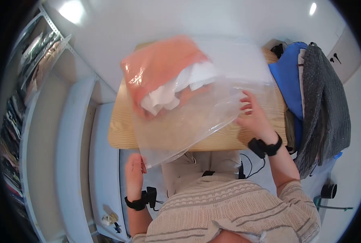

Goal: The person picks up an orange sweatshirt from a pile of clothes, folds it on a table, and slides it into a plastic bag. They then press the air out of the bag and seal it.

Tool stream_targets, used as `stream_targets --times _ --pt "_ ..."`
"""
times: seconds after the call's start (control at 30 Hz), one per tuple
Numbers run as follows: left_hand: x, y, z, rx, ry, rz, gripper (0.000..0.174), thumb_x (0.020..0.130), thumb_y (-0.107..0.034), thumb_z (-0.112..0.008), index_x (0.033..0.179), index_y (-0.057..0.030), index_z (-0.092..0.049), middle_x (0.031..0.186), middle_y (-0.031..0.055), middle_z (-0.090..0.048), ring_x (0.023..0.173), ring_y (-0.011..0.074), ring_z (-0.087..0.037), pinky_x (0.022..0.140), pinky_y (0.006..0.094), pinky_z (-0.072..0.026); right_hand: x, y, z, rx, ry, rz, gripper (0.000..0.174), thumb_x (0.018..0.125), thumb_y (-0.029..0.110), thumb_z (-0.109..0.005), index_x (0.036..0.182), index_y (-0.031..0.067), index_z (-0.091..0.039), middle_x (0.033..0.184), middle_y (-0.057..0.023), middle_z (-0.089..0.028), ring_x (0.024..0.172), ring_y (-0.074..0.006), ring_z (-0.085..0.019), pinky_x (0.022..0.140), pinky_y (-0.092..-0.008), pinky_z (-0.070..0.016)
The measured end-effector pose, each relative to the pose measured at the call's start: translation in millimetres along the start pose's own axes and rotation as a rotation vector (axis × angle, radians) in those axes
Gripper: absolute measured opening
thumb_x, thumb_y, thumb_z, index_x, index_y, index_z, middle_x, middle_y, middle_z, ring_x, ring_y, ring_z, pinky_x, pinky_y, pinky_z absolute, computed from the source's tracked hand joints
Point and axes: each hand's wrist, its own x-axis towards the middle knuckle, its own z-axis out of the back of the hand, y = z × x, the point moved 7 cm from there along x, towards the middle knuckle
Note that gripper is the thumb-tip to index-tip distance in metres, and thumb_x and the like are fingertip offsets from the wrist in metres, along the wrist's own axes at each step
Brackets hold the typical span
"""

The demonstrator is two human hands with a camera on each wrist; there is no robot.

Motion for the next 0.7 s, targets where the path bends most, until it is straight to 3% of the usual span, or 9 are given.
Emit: stream_targets --times 0.1,0.13,0.2,0.27,0.33,0.43,0.57,0.67,0.7 --pt "5 -5 -17 0.018 0.118 0.092 0.031 0.098 -0.029 -0.052 0.080 -0.0043 -0.058 0.067 -0.0029 -0.051 0.058 0.0060 -0.045 0.050 0.0221 -0.0357 13 -7 -20 -0.002 0.014 -0.061 0.056 0.080 0.013 -0.070 0.129 0.0021 -0.047 0.095 -0.0111 -0.062 0.079 -0.0204 -0.058 0.073 -0.0335 -0.0494" --pt "6 -7 -20 0.018 0.156 0.088 0.029 0.097 -0.028 -0.053 0.081 -0.0049 -0.058 0.068 -0.0033 -0.051 0.059 0.0055 -0.045 0.050 0.0216 -0.0353 19 -11 -18 -0.061 -0.046 -0.060 0.042 0.082 0.015 -0.067 0.120 0.0030 -0.055 0.092 -0.0120 -0.064 0.076 -0.0243 -0.060 0.070 -0.0351 -0.0496" --pt "7 -13 -20 0.024 0.192 0.081 0.027 0.096 -0.027 -0.055 0.081 -0.0054 -0.058 0.069 -0.0037 -0.052 0.059 0.0050 -0.045 0.051 0.0212 -0.0350 27 -14 -3 -0.164 -0.136 -0.056 0.034 0.083 0.015 -0.066 0.114 0.0035 -0.059 0.090 -0.0114 -0.065 0.075 -0.0250 -0.061 0.069 -0.0353 -0.0498" --pt "9 -15 -5 -0.200 -0.026 0.150 0.021 0.094 -0.025 -0.058 0.082 -0.0081 -0.059 0.070 -0.0047 -0.052 0.058 0.0041 -0.043 0.051 0.0204 -0.0337 30 -11 10 -0.272 -0.211 -0.058 0.026 0.083 0.015 -0.065 0.107 0.0040 -0.062 0.088 -0.0109 -0.066 0.074 -0.0258 -0.062 0.068 -0.0354 -0.0501" --pt "15 -11 8 -0.249 -0.081 0.115 0.020 0.094 -0.024 -0.058 0.080 -0.0096 -0.059 0.069 -0.0050 -0.052 0.057 0.0038 -0.042 0.052 0.0201 -0.0328 23 11 26 -0.309 -0.339 0.178 0.018 0.082 0.014 -0.065 0.098 0.0041 -0.065 0.086 -0.0096 -0.067 0.074 -0.0258 -0.063 0.066 -0.0361 -0.0504" --pt "24 -5 26 -0.316 -0.124 0.053 0.022 0.094 -0.022 -0.057 0.074 -0.0128 -0.054 0.066 -0.0058 -0.049 0.056 0.0034 -0.039 0.051 0.0201 -0.0310 6 17 31 -0.309 -0.201 0.108 0.018 0.082 0.010 -0.064 0.099 0.0037 -0.065 0.084 -0.0091 -0.067 0.072 -0.0222 -0.062 0.066 -0.0330 -0.0506" --pt "23 6 35 -0.208 -0.176 0.048 0.029 0.096 -0.023 -0.056 0.069 -0.0122 -0.050 0.062 -0.0053 -0.045 0.053 0.0043 -0.036 0.048 0.0213 -0.0280 -25 -8 12 -0.152 0.054 -0.109 0.023 0.079 0.004 -0.065 0.102 0.0030 -0.065 0.085 -0.0076 -0.066 0.075 -0.0168 -0.062 0.069 -0.0287 -0.0511" --pt "29 26 47 0.113 -0.137 0.065 0.021 0.096 -0.020 -0.054 0.080 -0.0067 -0.055 0.072 0.0018 -0.053 0.063 0.0118 -0.047 0.057 0.0260 -0.0382 -48 -13 -8 0.220 0.156 -0.101 0.030 0.078 -0.003 -0.065 0.107 0.0016 -0.065 0.098 -0.0052 -0.066 0.086 -0.0125 -0.061 0.080 -0.0254 -0.0499" --pt "20 0 55 0.518 -0.395 -0.236 0.014 0.095 -0.017 -0.054 0.090 -0.0044 -0.056 0.084 0.0063 -0.056 0.076 0.0176 -0.052 0.069 0.0301 -0.0412 -54 -17 -10 0.226 0.143 -0.111 0.030 0.078 -0.003 -0.065 0.107 0.0016 -0.065 0.098 -0.0052 -0.066 0.086 -0.0125 -0.061 0.080 -0.0254 -0.0499"
